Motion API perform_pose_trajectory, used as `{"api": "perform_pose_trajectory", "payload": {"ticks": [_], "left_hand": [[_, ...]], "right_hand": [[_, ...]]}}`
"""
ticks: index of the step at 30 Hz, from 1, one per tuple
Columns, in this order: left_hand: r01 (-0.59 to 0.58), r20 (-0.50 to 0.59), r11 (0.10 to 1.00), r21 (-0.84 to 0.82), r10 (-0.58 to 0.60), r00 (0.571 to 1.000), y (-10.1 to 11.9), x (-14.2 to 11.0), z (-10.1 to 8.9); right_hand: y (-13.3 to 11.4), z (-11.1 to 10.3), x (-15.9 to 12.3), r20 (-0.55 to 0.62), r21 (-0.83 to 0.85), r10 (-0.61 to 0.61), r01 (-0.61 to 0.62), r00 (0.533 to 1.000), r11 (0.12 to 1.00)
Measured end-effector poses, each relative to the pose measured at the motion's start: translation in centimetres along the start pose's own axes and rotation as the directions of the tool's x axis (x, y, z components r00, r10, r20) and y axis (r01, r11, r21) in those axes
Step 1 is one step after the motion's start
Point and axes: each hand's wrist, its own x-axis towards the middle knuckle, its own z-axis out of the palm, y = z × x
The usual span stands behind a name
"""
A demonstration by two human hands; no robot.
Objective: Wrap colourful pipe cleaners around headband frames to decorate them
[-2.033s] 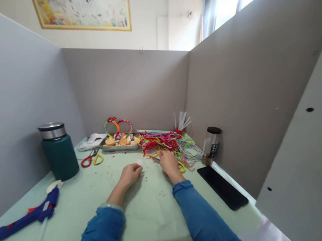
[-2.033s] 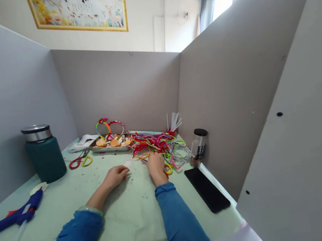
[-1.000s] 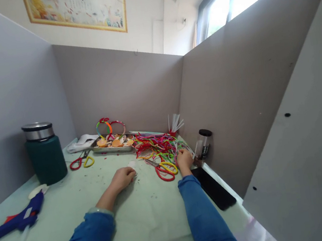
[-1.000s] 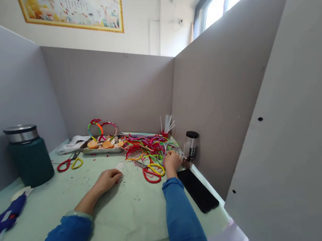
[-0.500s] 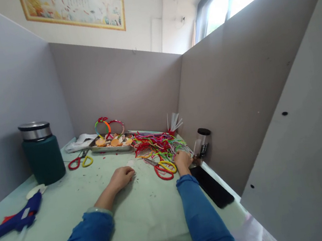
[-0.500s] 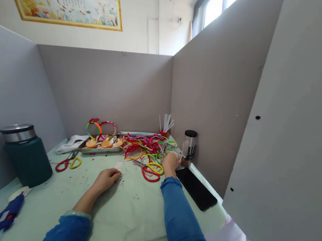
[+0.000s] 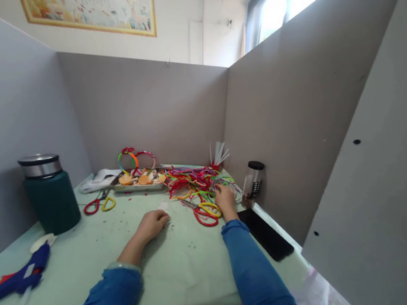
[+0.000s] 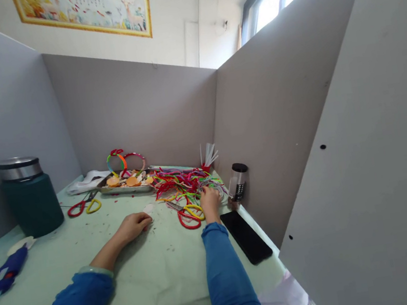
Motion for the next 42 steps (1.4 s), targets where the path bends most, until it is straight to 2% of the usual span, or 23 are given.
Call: {"api": "perform_pose_trajectory", "payload": {"ticks": [3, 7, 12, 15, 19, 23, 25, 28, 30, 32, 38, 42], "left_hand": [[0.000, -0.004, 1.000, 0.004, 0.000, 1.000, -0.1, 0.0, 0.1], [-0.001, -0.001, 1.000, 0.004, 0.001, 1.000, -0.1, 0.0, 0.1], [0.001, 0.006, 1.000, 0.013, -0.001, 1.000, 0.0, 0.0, 0.0], [0.002, 0.009, 1.000, 0.013, -0.002, 1.000, 0.0, 0.0, -0.1], [-0.002, 0.008, 1.000, 0.011, 0.002, 1.000, 0.1, 0.0, -0.1], [-0.010, 0.007, 1.000, 0.021, 0.010, 1.000, 0.2, 0.0, -0.1], [-0.010, 0.008, 1.000, 0.022, 0.009, 1.000, 0.2, 0.0, -0.1], [-0.007, 0.012, 1.000, 0.016, 0.007, 1.000, 0.2, 0.0, -0.1], [-0.008, 0.014, 1.000, 0.020, 0.007, 1.000, 0.2, 0.0, -0.1], [-0.007, 0.016, 1.000, 0.025, 0.007, 1.000, 0.2, 0.0, -0.2], [0.002, 0.019, 1.000, 0.027, -0.002, 1.000, 0.3, 0.0, -0.2], [0.004, 0.018, 1.000, 0.021, -0.004, 1.000, 0.3, 0.0, -0.2]], "right_hand": [[-0.3, -1.7, 0.1, -0.045, -0.050, 0.058, -0.060, 0.997, 0.997], [0.2, -3.7, 0.2, 0.109, -0.131, 0.217, -0.202, 0.970, 0.971], [0.1, -4.0, -0.3, 0.353, -0.151, 0.089, -0.037, 0.931, 0.988], [-1.0, -3.5, -0.9, 0.416, -0.162, 0.019, 0.053, 0.909, 0.985], [-2.3, -2.6, -1.6, 0.348, -0.253, -0.035, 0.129, 0.937, 0.959], [-2.9, -1.9, -2.0, 0.345, -0.326, -0.003, 0.123, 0.938, 0.937], [-3.0, -1.8, -2.2, 0.306, -0.327, -0.005, 0.110, 0.952, 0.939], [-3.3, -1.8, -2.5, 0.113, -0.284, -0.043, 0.074, 0.993, 0.956], [-3.7, -2.1, -2.7, -0.033, -0.234, -0.071, 0.062, 0.997, 0.970], [-4.1, -2.4, -2.8, -0.096, -0.193, -0.098, 0.078, 0.991, 0.978], [-4.1, -2.9, -2.2, -0.144, -0.119, -0.135, 0.118, 0.980, 0.986], [-3.8, -3.5, -0.9, -0.040, -0.115, -0.098, 0.092, 0.994, 0.989]]}}
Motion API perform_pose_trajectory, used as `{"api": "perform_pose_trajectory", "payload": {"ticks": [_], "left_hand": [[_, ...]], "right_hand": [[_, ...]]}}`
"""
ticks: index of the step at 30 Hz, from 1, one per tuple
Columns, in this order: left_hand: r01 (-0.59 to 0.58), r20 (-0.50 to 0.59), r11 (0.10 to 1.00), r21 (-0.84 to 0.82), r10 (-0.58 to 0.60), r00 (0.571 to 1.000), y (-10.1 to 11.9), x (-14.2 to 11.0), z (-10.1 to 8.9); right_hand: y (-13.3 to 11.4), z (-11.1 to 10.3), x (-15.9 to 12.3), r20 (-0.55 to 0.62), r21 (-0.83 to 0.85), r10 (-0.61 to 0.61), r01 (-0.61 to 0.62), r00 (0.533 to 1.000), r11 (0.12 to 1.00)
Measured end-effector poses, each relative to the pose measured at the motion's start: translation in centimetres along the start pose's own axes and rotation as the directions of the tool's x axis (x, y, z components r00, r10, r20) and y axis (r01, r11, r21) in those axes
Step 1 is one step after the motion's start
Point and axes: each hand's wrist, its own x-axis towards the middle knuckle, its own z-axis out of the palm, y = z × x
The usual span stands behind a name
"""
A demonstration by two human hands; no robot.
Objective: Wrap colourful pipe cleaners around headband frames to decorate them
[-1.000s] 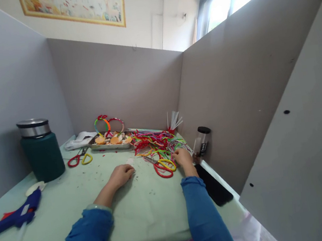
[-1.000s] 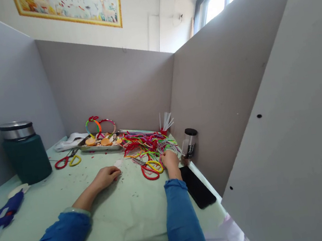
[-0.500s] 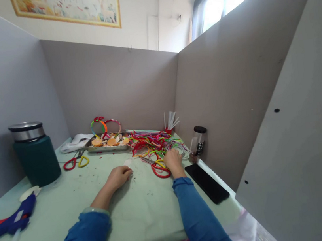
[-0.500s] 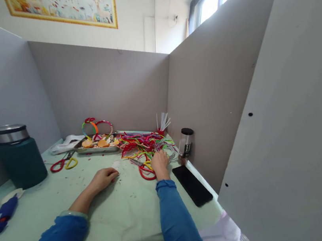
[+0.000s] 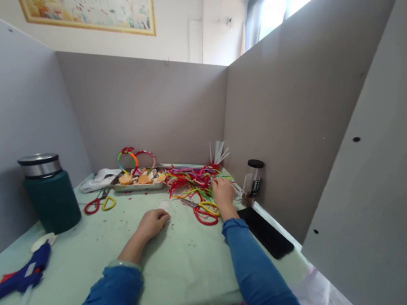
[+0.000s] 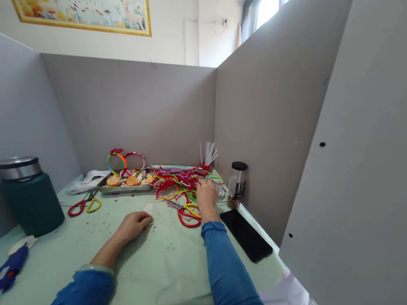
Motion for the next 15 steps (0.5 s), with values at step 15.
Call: {"api": "perform_pose_trajectory", "payload": {"ticks": [15], "left_hand": [[0.000, -0.014, 1.000, -0.023, 0.000, 1.000, -0.1, -0.1, 0.1]], "right_hand": [[-1.2, -4.5, 6.1, 0.367, -0.217, 0.026, 0.058, 0.930, 0.974]]}}
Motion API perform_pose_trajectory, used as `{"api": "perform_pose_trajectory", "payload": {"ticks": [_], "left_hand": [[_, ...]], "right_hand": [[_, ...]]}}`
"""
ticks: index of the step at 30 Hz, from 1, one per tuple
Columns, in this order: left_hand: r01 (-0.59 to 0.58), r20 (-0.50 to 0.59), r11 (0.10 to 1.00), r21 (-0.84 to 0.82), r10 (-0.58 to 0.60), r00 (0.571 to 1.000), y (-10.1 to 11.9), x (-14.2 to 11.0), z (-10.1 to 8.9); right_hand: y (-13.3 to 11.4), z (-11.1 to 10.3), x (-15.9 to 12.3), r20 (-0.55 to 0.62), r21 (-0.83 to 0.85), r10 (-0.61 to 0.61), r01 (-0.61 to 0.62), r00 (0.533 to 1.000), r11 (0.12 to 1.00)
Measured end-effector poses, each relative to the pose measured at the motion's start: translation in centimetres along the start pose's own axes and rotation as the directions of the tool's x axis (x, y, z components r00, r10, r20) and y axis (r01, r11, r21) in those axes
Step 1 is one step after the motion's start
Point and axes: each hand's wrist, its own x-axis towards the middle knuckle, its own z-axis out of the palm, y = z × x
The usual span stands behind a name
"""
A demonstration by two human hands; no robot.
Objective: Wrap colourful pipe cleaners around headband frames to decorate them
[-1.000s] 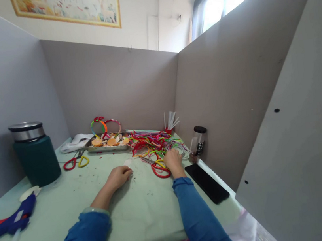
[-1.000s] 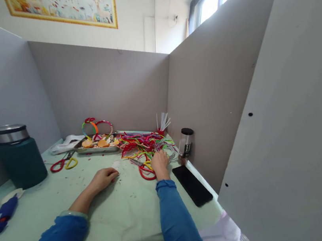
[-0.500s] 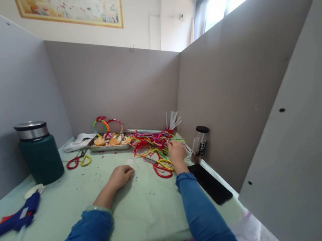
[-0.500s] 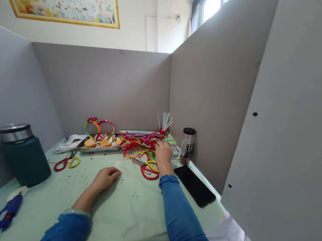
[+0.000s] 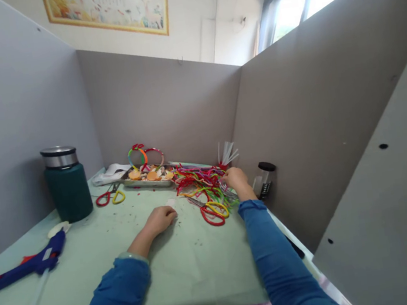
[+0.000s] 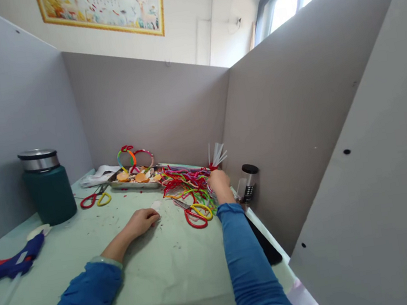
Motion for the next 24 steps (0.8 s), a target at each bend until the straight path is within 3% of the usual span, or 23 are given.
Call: {"api": "perform_pose_trajectory", "payload": {"ticks": [2, 6, 11, 18, 24], "left_hand": [[0.007, 0.002, 1.000, 0.000, -0.007, 1.000, 0.0, 0.0, 0.0], [-0.009, -0.009, 1.000, -0.001, 0.009, 1.000, -0.1, 0.0, 0.1], [-0.022, -0.023, 1.000, 0.009, 0.022, 1.000, -0.3, 0.1, 0.3], [-0.022, -0.023, 1.000, 0.012, 0.022, 0.999, -0.6, 0.2, 0.4], [-0.024, -0.030, 1.000, 0.016, 0.025, 0.999, -0.6, 0.1, 0.4]], "right_hand": [[-0.4, -0.2, 0.4, -0.135, 0.006, -0.015, 0.016, 0.991, 1.000], [-1.0, -1.2, 0.9, -0.070, -0.068, 0.010, -0.015, 0.997, 0.998], [-0.5, -2.5, 0.6, -0.166, -0.120, -0.022, 0.002, 0.986, 0.993], [-0.5, -3.6, 0.2, -0.007, -0.206, -0.075, 0.072, 0.997, 0.976], [-0.5, -2.1, 1.0, 0.158, -0.282, -0.075, 0.117, 0.985, 0.952]]}}
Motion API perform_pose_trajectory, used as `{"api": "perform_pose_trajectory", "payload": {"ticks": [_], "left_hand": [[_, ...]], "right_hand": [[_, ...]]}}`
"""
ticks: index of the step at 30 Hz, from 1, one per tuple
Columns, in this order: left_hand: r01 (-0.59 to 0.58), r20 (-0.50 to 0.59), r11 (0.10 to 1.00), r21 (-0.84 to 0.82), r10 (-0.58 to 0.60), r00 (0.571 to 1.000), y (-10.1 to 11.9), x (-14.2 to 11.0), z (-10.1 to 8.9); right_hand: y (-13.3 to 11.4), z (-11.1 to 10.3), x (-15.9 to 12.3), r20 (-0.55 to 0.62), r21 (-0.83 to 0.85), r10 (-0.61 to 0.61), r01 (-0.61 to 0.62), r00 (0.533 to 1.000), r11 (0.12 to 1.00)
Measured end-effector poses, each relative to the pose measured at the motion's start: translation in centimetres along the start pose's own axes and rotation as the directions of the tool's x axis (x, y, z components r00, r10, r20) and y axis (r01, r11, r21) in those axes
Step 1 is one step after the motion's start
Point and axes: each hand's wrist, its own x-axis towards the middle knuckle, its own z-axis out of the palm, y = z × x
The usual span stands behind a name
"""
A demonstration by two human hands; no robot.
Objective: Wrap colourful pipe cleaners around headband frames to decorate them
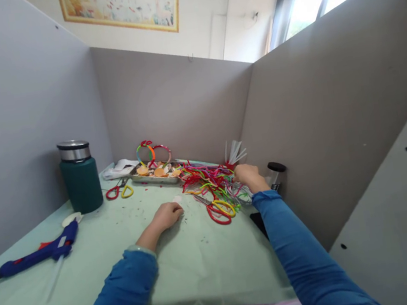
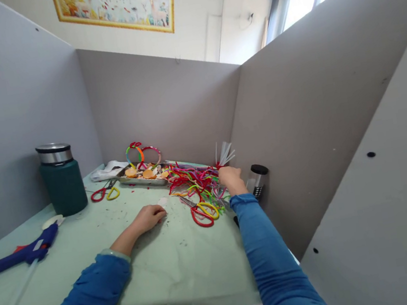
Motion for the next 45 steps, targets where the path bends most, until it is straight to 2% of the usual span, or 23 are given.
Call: {"api": "perform_pose_trajectory", "payload": {"ticks": [2, 6, 13, 15, 17, 20, 22, 24, 26, 28, 30, 33, 35, 38, 41, 43, 45], "left_hand": [[-0.009, -0.001, 1.000, 0.000, 0.009, 1.000, 0.0, 0.0, 0.0], [-0.002, -0.005, 1.000, 0.003, 0.002, 1.000, -0.1, 0.1, 0.1], [0.000, -0.017, 1.000, -0.006, 0.000, 1.000, 0.0, -0.1, 0.1], [-0.009, -0.025, 1.000, -0.019, 0.008, 1.000, 0.0, -0.1, 0.1], [-0.017, -0.034, 0.999, -0.043, 0.016, 0.999, 0.1, -0.1, 0.1], [-0.016, -0.048, 0.990, -0.137, 0.009, 0.999, 0.3, -0.1, 0.2], [0.033, -0.054, 0.960, -0.277, -0.050, 0.997, 0.4, -0.1, 0.2], [0.087, -0.052, 0.883, -0.461, -0.125, 0.991, 0.6, -0.1, 0.0], [0.072, -0.086, 0.783, -0.618, -0.158, 0.984, 0.9, -0.1, -0.2], [0.046, -0.096, 0.700, -0.713, -0.162, 0.982, 1.1, -0.2, -0.5], [0.029, -0.069, 0.678, -0.734, -0.117, 0.991, 1.4, -0.3, -0.7], [0.012, -0.008, 0.712, -0.702, -0.025, 1.000, 1.6, -0.6, -0.6], [0.013, 0.014, 0.718, -0.696, -0.004, 1.000, 1.5, -0.6, -0.4], [0.014, 0.002, 0.702, -0.712, -0.018, 1.000, 1.0, -0.3, -0.1], [0.007, -0.056, 0.695, -0.719, -0.068, 0.996, 0.6, -0.1, -0.1], [-0.017, -0.101, 0.699, -0.715, -0.079, 0.992, 0.6, 0.0, -0.1], [-0.070, -0.144, 0.700, -0.711, -0.047, 0.989, 0.8, 0.0, -0.3]], "right_hand": [[0.3, 0.3, 0.2, -0.027, -0.007, -0.005, 0.005, 1.000, 1.000], [1.1, -0.2, -0.1, -0.197, 0.008, 0.005, -0.004, 0.980, 1.000], [1.0, -1.9, -0.8, -0.214, 0.046, -0.044, 0.055, 0.976, 0.997], [0.9, -1.8, -0.8, -0.206, 0.098, -0.074, 0.096, 0.976, 0.991], [0.8, -1.3, -0.8, -0.248, 0.204, -0.119, 0.172, 0.961, 0.964], [-0.2, -0.1, -1.0, -0.339, 0.386, -0.176, 0.307, 0.924, 0.870], [-1.4, 1.0, -1.4, -0.381, 0.506, -0.191, 0.377, 0.905, 0.776], [-3.1, 2.1, -2.1, -0.383, 0.627, -0.220, 0.427, 0.897, 0.651], [-4.8, 3.3, -2.8, -0.373, 0.704, -0.272, 0.462, 0.887, 0.540], [-6.4, 4.3, -3.6, -0.371, 0.756, -0.303, 0.475, 0.878, 0.451], [-7.7, 5.1, -4.3, -0.372, 0.791, -0.323, 0.480, 0.870, 0.380], [-9.2, 6.2, -5.0, -0.362, 0.817, -0.370, 0.482, 0.856, 0.316], [-9.8, 6.8, -5.4, -0.344, 0.836, -0.411, 0.474, 0.844, 0.275], [-10.1, 7.7, -5.6, -0.344, 0.868, -0.411, 0.453, 0.844, 0.202], [-10.0, 8.4, -5.7, -0.362, 0.887, -0.391, 0.442, 0.846, 0.136], [-9.9, 9.0, -5.7, -0.378, 0.871, -0.400, 0.467, 0.835, 0.152], [-10.0, 9.6, -5.6, -0.413, 0.835, -0.379, 0.511, 0.828, 0.207]]}}
